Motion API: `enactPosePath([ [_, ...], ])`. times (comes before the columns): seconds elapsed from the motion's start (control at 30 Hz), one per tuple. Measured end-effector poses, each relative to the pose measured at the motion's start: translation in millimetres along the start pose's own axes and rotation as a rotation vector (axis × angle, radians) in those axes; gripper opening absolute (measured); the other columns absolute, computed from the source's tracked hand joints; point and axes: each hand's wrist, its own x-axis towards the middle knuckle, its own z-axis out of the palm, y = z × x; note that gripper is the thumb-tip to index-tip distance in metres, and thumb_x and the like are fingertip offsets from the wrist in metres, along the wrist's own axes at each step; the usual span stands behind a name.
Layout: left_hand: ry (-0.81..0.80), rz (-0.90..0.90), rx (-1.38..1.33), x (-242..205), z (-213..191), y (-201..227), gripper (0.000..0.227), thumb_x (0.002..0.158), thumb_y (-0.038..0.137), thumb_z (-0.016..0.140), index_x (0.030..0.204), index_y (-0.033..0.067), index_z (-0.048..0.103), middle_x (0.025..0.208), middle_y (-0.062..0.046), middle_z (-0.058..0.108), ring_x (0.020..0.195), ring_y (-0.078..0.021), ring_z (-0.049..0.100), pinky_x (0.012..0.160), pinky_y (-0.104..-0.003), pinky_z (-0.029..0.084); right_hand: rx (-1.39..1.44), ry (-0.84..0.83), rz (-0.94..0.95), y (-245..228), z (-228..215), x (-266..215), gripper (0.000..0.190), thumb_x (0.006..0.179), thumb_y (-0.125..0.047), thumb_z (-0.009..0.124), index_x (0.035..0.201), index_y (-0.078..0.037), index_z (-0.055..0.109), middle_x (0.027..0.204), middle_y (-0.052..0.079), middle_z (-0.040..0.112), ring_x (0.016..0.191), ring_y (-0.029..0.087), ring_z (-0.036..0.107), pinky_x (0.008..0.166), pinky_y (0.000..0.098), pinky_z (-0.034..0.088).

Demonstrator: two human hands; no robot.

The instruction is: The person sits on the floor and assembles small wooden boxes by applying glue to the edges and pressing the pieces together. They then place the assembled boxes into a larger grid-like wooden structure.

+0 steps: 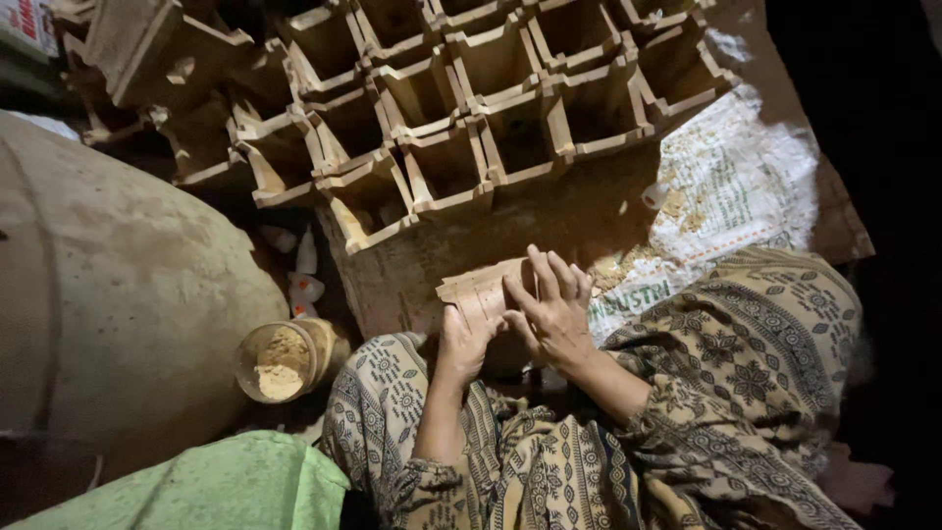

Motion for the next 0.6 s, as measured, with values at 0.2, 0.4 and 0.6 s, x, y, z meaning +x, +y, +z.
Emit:
enactPosePath([
  [0.2, 0.023, -0.102, 0.061, 21, 2, -67, 0.064, 0.070, 0.027, 0.092, 0.115, -0.0015, 0.057, 0.111, -0.025, 0.069, 0.105, -0.0347, 0.070, 0.082, -0.051, 0.052, 0.081, 0.192, 0.069, 83, 17, -8, 0.022, 0.084, -0.029, 0.082, 0.106, -0.029, 0.080, 0.152, 0.009, 0.055, 0.131, 0.034, 0.047, 0.111, 0.0480, 0.035],
  [0.4, 0.042, -0.092, -0.030, 22, 1, -51, 0.065, 0.070, 0.022, 0.089, 0.123, -0.0001, 0.057, 0.116, -0.023, 0.068, 0.110, -0.0325, 0.067, 0.091, -0.051, 0.052, -0.390, -0.131, 0.367, 212, -6, -65, 0.027, 0.071, -0.038, 0.088, 0.094, -0.037, 0.074, 0.130, -0.008, 0.056, 0.124, 0.028, 0.046, 0.088, 0.0426, 0.045],
  [0.6, 0.051, -0.060, -0.100, 10, -1, -21, 0.057, 0.072, 0.015, 0.089, 0.119, 0.0011, 0.058, 0.111, -0.018, 0.071, 0.102, -0.0247, 0.067, 0.089, -0.046, 0.052, -0.442, -0.297, 0.379, 212, 33, -85, 0.009, 0.082, -0.036, 0.079, 0.091, -0.038, 0.081, 0.127, -0.006, 0.059, 0.123, 0.029, 0.048, 0.091, 0.0390, 0.045],
])
